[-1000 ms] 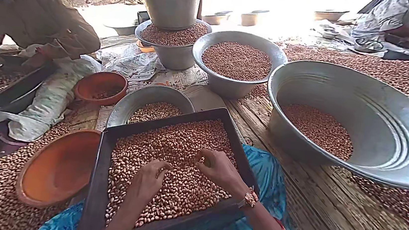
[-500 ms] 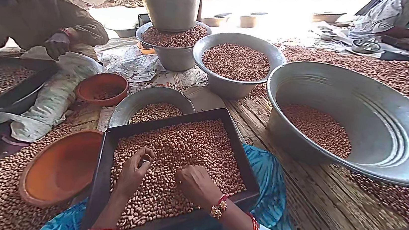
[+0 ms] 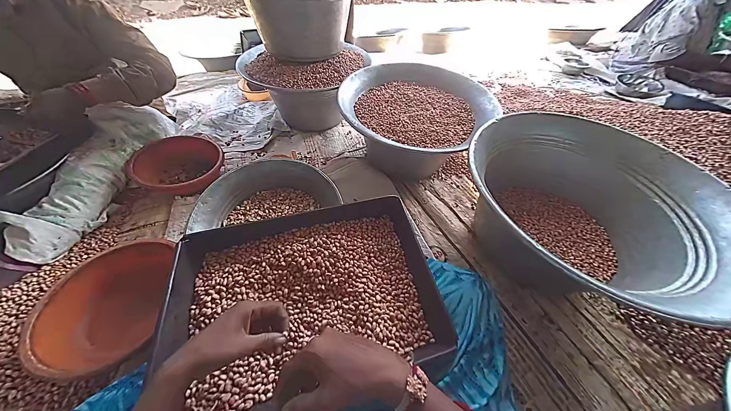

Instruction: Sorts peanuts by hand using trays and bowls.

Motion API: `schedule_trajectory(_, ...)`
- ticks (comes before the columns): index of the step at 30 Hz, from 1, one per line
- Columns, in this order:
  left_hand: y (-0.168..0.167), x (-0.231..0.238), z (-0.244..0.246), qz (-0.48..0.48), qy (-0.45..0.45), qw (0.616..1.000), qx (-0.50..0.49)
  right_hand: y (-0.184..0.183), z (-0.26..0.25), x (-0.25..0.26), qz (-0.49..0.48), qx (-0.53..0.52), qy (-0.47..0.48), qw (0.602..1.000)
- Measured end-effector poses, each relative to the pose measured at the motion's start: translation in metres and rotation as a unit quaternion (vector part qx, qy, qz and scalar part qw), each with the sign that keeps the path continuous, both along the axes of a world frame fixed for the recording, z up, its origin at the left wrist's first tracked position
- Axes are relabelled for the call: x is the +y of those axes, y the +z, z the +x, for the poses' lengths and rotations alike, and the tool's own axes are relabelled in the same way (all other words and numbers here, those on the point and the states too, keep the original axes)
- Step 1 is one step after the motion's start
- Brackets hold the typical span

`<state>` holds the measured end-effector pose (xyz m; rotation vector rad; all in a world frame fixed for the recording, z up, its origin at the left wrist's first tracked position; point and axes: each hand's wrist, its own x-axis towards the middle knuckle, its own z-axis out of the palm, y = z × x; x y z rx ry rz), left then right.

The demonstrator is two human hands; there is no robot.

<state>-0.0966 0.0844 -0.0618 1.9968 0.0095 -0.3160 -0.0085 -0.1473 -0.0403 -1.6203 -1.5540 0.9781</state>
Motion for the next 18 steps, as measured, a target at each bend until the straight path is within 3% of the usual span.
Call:
schedule_trajectory(2,0.006,0.021,-0.024,-0.172,-0.145,0.974,0.035,0.008,0.010,-0.017,0.002,0.022,0.002,1.000)
schedule_trajectory(3,0.012,0.028,-0.036,-0.170,-0.138,0.975,0.036,0.012,0.019,-0.028,-0.027,-0.019,-0.044,0.998)
schedule_trajectory(4,0.020,0.033,-0.051,-0.119,-0.073,0.989,0.039,0.016,0.027,-0.039,-0.086,-0.076,-0.105,0.988)
schedule_trajectory(6,0.034,0.034,-0.070,0.101,0.085,0.987,0.092,0.024,0.042,-0.056,-0.234,-0.167,-0.218,0.933)
schedule_trajectory(8,0.036,0.029,-0.074,0.287,0.129,0.929,0.192,0.029,0.051,-0.067,-0.359,-0.203,-0.274,0.869)
schedule_trajectory(9,0.033,0.024,-0.073,0.334,0.121,0.907,0.227,0.027,0.053,-0.071,-0.393,-0.209,-0.277,0.851)
schedule_trajectory(14,0.012,-0.036,-0.041,0.387,0.069,0.872,0.293,0.005,0.040,-0.063,-0.429,-0.194,-0.215,0.856)
schedule_trajectory(18,-0.008,-0.075,-0.009,0.331,0.109,0.905,0.243,-0.011,0.028,-0.040,-0.373,-0.144,-0.251,0.882)
